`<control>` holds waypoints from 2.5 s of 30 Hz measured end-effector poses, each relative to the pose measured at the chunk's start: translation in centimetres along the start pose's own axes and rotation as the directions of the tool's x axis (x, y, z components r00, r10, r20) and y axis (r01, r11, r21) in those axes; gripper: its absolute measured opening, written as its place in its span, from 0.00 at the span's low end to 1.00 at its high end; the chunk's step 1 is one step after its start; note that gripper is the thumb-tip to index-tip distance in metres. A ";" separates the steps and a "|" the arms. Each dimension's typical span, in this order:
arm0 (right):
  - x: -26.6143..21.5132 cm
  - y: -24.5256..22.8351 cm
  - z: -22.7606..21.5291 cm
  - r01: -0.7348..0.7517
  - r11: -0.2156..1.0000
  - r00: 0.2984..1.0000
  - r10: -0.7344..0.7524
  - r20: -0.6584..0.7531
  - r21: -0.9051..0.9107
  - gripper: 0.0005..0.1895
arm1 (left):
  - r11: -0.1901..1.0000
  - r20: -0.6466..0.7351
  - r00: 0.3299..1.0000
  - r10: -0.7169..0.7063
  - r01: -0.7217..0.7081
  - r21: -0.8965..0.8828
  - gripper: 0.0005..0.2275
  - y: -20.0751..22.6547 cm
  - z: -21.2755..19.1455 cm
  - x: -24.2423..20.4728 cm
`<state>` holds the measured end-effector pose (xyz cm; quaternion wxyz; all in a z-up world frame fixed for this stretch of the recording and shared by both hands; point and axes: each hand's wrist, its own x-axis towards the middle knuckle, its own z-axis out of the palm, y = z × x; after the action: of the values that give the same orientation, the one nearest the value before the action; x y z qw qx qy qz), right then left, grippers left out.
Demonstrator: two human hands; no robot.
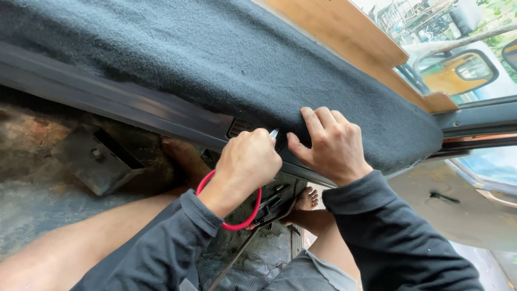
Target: Trimming and fitting black fabric onto a vehicle dashboard using scissors and a small utility blade to ensure a proper fit around edges and vents.
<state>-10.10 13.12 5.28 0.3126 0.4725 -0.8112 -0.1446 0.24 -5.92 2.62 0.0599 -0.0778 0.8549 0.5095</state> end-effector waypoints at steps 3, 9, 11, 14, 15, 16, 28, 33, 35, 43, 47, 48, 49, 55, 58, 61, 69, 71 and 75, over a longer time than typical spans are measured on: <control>0.7 0.0 -0.3 0.047 0.999 0.999 -0.047 0.006 -0.023 0.29 | 0.998 -0.101 0.993 0.062 -0.064 -0.019 0.20 -0.8 1.5 0.1; 3.8 0.7 -2.5 0.197 0.980 0.974 -0.193 0.123 -0.027 0.34 | 0.990 -0.267 0.954 0.137 -0.138 0.013 0.21 -1.3 3.3 0.0; 4.6 0.3 -2.9 0.217 0.976 0.962 -0.210 0.175 -0.022 0.36 | 0.995 -0.196 0.975 0.103 -0.101 0.024 0.22 -1.2 2.5 0.0; 5.4 -0.1 -2.6 0.254 0.967 0.948 -0.248 0.200 -0.006 0.37 | 0.995 -0.074 0.994 0.084 -0.081 0.055 0.19 -1.1 0.8 0.1; 5.2 -0.1 -2.1 0.288 0.957 0.942 -0.280 0.183 -0.017 0.37 | 0.996 -0.064 0.995 0.072 -0.069 0.048 0.20 -1.1 0.3 0.0; 5.0 -0.3 -1.6 0.323 0.946 0.934 -0.315 0.168 -0.023 0.38 | 0.998 -0.052 0.997 0.054 -0.052 0.040 0.20 -1.2 0.0 -0.1; 3.8 0.0 -0.7 0.407 0.910 0.913 -0.405 0.041 -0.075 0.36 | 1.000 -0.030 1.000 -0.003 0.004 0.002 0.19 -0.2 -1.9 -0.8; 4.0 0.5 0.1 0.416 0.909 0.909 -0.416 0.019 0.020 0.35 | 0.998 -0.077 0.997 -0.005 0.001 -0.058 0.19 -0.3 -0.9 -0.3; 4.0 0.5 0.4 0.416 0.908 0.909 -0.417 0.009 0.038 0.34 | 0.996 -0.103 0.995 0.007 -0.016 -0.087 0.19 -0.6 -0.1 -0.3; 6.3 -0.9 -1.9 0.248 0.968 0.952 -0.252 0.173 0.047 0.35 | 0.999 -0.170 0.985 0.043 -0.046 -0.015 0.22 -1.9 1.6 1.1; 7.7 -1.0 -2.6 0.240 0.965 0.937 -0.258 0.237 0.103 0.36 | 0.982 -0.106 0.993 0.051 -0.031 0.186 0.20 -1.6 -2.8 -1.9; 7.9 -1.2 -2.6 0.239 0.963 0.940 -0.262 0.218 0.128 0.34 | 0.979 -0.152 0.986 0.064 -0.032 0.203 0.19 -2.1 -3.3 -2.5; 8.2 -1.5 -2.6 0.238 0.959 0.943 -0.266 0.198 0.153 0.32 | 0.975 -0.198 0.977 0.077 -0.033 0.220 0.18 -2.6 -3.8 -3.0; 10.1 -2.3 -3.8 0.162 0.949 0.938 -0.234 0.256 0.272 0.31 | 0.926 -0.342 0.922 0.183 -0.045 0.375 0.17 -4.9 -3.8 -3.7; 10.7 -2.5 -3.3 0.166 0.953 0.926 -0.239 0.292 0.255 0.31 | 0.955 -0.303 0.946 0.112 -0.018 0.297 0.18 -4.0 -5.1 -4.3; 11.0 -2.6 -2.7 0.162 0.964 0.917 -0.226 0.329 0.212 0.32 | 0.948 -0.337 0.928 0.160 -0.049 0.315 0.21 -4.1 -5.0 -4.0; 11.2 -2.6 -2.7 0.213 0.957 0.898 -0.271 0.346 0.196 0.29 | 0.982 -0.300 0.952 0.060 -0.002 0.190 0.21 -3.4 -5.1 -3.4; 11.3 -2.5 -2.7 0.226 0.954 0.890 -0.285 0.355 0.199 0.29 | 0.991 -0.273 0.962 -0.002 0.038 0.128 0.20 -2.9 -5.6 -3.2; 11.5 -2.5 -3.2 0.246 0.939 0.882 -0.320 0.345 0.242 0.27 | 0.994 -0.226 0.968 -0.112 0.105 -0.042 0.19 -3.0 -5.8 -2.7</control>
<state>-10.47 2.20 10.61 0.0783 0.5770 -0.7883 -0.1989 3.33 -12.23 3.23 -0.0121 -0.1834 0.8428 0.5058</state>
